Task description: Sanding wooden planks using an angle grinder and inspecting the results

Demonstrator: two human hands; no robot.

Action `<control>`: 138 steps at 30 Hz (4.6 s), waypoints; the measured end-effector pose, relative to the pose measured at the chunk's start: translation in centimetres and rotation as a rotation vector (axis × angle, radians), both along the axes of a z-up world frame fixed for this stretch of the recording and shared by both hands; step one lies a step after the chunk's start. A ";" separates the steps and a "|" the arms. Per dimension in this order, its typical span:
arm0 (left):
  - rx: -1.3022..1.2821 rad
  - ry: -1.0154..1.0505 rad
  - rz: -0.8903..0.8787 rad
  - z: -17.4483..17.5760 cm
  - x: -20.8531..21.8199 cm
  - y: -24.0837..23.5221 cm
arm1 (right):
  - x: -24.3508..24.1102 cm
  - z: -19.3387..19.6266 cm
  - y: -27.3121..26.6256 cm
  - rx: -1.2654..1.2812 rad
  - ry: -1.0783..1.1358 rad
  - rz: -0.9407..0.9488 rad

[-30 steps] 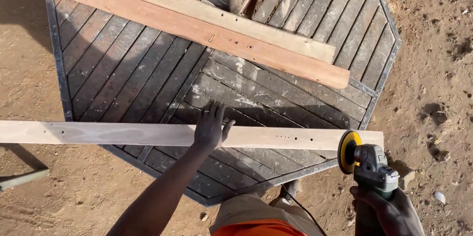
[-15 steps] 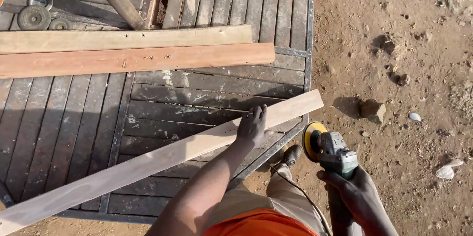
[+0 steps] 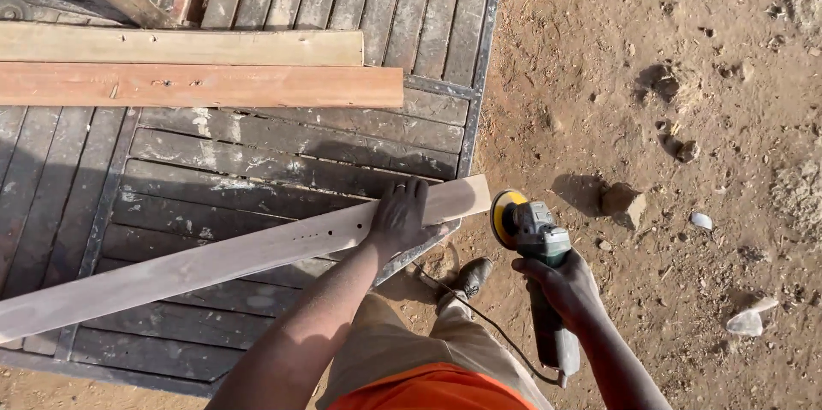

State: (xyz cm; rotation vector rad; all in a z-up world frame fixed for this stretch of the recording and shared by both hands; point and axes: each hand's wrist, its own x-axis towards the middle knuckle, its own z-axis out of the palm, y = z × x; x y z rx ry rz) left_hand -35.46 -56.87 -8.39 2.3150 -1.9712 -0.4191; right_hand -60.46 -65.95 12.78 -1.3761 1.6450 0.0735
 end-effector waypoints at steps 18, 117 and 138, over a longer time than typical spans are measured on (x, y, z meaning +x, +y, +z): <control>0.333 -0.113 -0.001 7.4 -0.9 -3.1 | 2.6 -9.6 -12.4 0.148 -0.057 0.200; 0.053 0.131 -0.169 0.2 0.6 -0.5 | -9.1 -10.3 -0.1 0.246 0.186 0.183; -0.137 -0.572 -0.101 -11.5 3.3 -2.4 | 0.5 -7.0 -5.8 0.089 0.110 0.126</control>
